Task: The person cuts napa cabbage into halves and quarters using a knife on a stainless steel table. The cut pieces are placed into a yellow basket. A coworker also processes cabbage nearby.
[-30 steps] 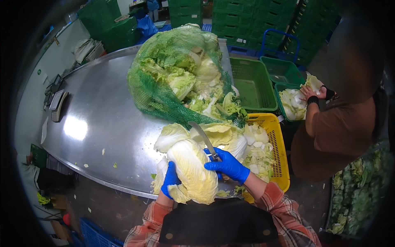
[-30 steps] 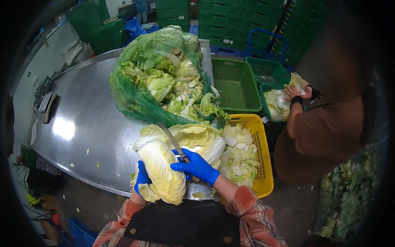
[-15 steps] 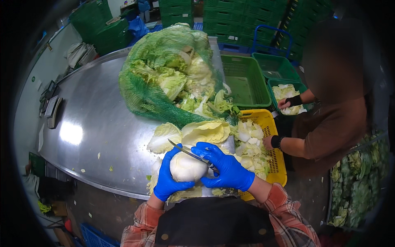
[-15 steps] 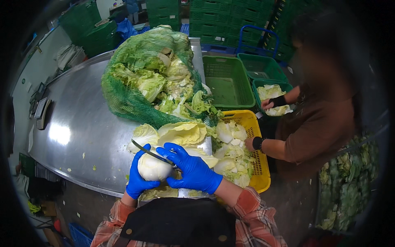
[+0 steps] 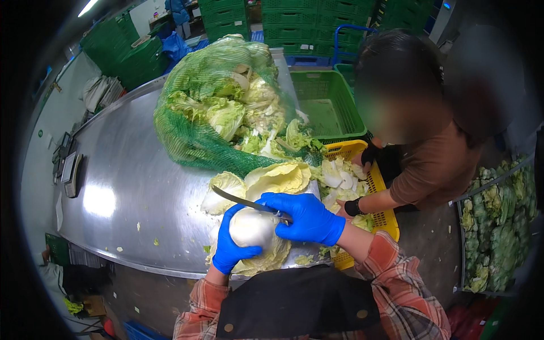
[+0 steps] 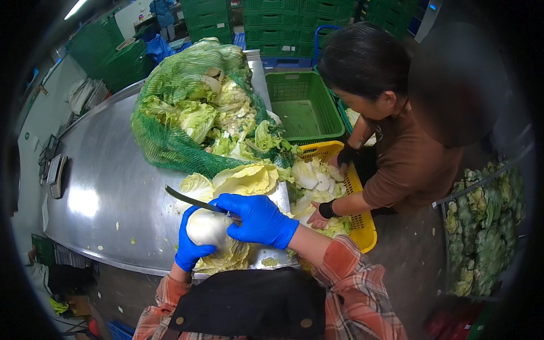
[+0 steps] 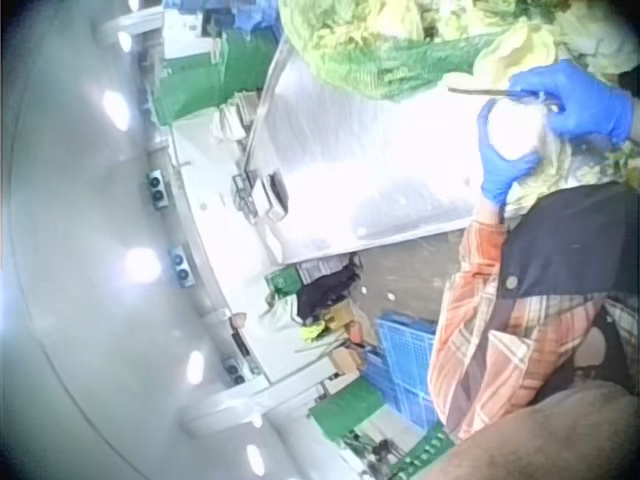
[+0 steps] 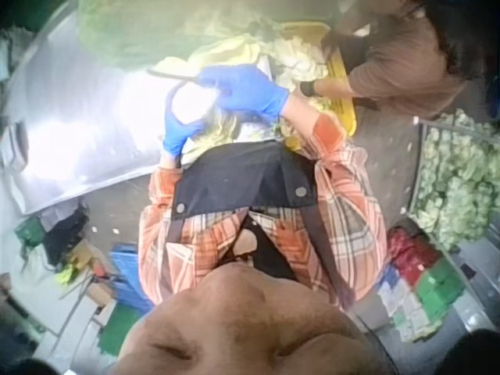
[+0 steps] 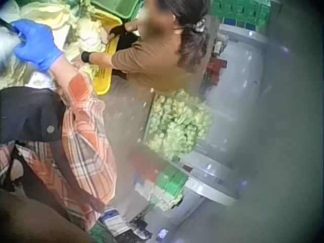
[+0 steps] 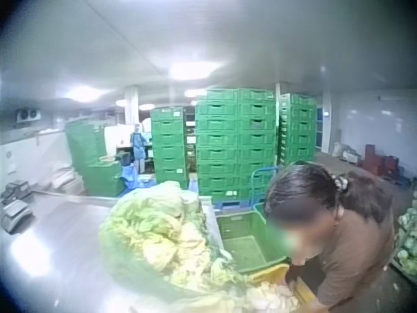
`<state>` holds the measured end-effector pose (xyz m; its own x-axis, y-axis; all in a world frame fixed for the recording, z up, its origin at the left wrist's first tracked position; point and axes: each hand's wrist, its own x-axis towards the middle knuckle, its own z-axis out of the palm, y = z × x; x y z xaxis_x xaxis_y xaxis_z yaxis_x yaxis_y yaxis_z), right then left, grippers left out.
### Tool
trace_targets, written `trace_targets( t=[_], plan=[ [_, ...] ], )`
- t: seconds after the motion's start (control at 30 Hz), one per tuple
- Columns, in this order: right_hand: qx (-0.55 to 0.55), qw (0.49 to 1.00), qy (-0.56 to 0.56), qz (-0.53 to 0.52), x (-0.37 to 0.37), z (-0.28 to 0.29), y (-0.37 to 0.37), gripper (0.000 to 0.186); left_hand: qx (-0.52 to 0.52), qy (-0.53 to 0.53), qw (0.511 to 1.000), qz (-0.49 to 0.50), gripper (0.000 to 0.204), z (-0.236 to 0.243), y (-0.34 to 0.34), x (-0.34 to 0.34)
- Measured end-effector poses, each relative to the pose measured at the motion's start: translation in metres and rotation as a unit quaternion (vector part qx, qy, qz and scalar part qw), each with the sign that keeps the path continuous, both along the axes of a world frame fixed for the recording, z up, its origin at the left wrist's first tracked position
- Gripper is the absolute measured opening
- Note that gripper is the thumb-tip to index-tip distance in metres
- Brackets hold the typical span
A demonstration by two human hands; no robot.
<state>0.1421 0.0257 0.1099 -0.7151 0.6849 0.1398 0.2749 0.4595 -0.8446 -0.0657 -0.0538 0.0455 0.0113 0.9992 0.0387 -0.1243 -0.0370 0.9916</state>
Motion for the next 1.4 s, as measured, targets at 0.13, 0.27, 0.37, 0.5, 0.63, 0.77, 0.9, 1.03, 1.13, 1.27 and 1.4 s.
trace_targets(
  t=[0.13,0.27,0.37,0.5,0.63,0.77,0.9,1.03,1.13,1.27,1.4],
  plan=[
    [0.002,0.998,0.055,-0.027,0.012,-0.003,0.013,0.05,0.019,-0.042,0.994,0.095,0.097,0.001,0.001,-0.004],
    [-0.005,0.992,0.061,-0.111,0.018,-0.011,0.001,0.046,0.013,-0.133,0.968,0.213,0.08,-0.009,0.005,-0.023],
    [-0.032,0.989,0.1,-0.108,0.032,-0.032,0.002,0.044,0.002,-0.263,0.925,0.272,0.068,-0.041,0.006,-0.055],
    [-0.212,0.94,0.196,-0.18,0.052,-0.052,0.008,0.036,0.049,-0.356,0.881,0.309,0.059,-0.043,0.01,-0.084],
    [0.021,0.978,0.035,-0.203,0.057,-0.051,0.018,0.043,0.107,-0.327,0.872,0.349,0.057,-0.033,0.014,-0.095],
    [-0.227,0.939,0.218,-0.137,-0.014,-0.058,0.003,0.084,0.144,-0.24,0.875,0.395,0.056,0.004,0.024,-0.04],
    [-0.067,0.978,0.125,-0.154,-0.06,-0.037,-0.005,0.055,0.144,-0.23,0.878,0.395,0.055,0.019,0.026,-0.012],
    [-0.014,0.985,0.047,-0.167,-0.038,-0.077,-0.003,0.037,0.102,-0.327,0.867,0.36,0.063,0.03,0.028,-0.022],
    [-0.372,0.908,0.116,-0.153,-0.02,-0.076,-0.006,0.031,0.112,-0.371,0.863,0.324,0.07,0.045,0.028,-0.021],
    [-0.622,0.732,0.277,0.036,-0.033,-0.035,-0.012,0.063,0.139,-0.355,0.892,0.244,0.08,0.041,0.021,-0.016],
    [-0.449,0.848,0.278,0.042,-0.028,-0.023,-0.013,0.061,0.063,-0.33,0.925,0.175,0.086,0.016,0.009,-0.025]
  ],
)
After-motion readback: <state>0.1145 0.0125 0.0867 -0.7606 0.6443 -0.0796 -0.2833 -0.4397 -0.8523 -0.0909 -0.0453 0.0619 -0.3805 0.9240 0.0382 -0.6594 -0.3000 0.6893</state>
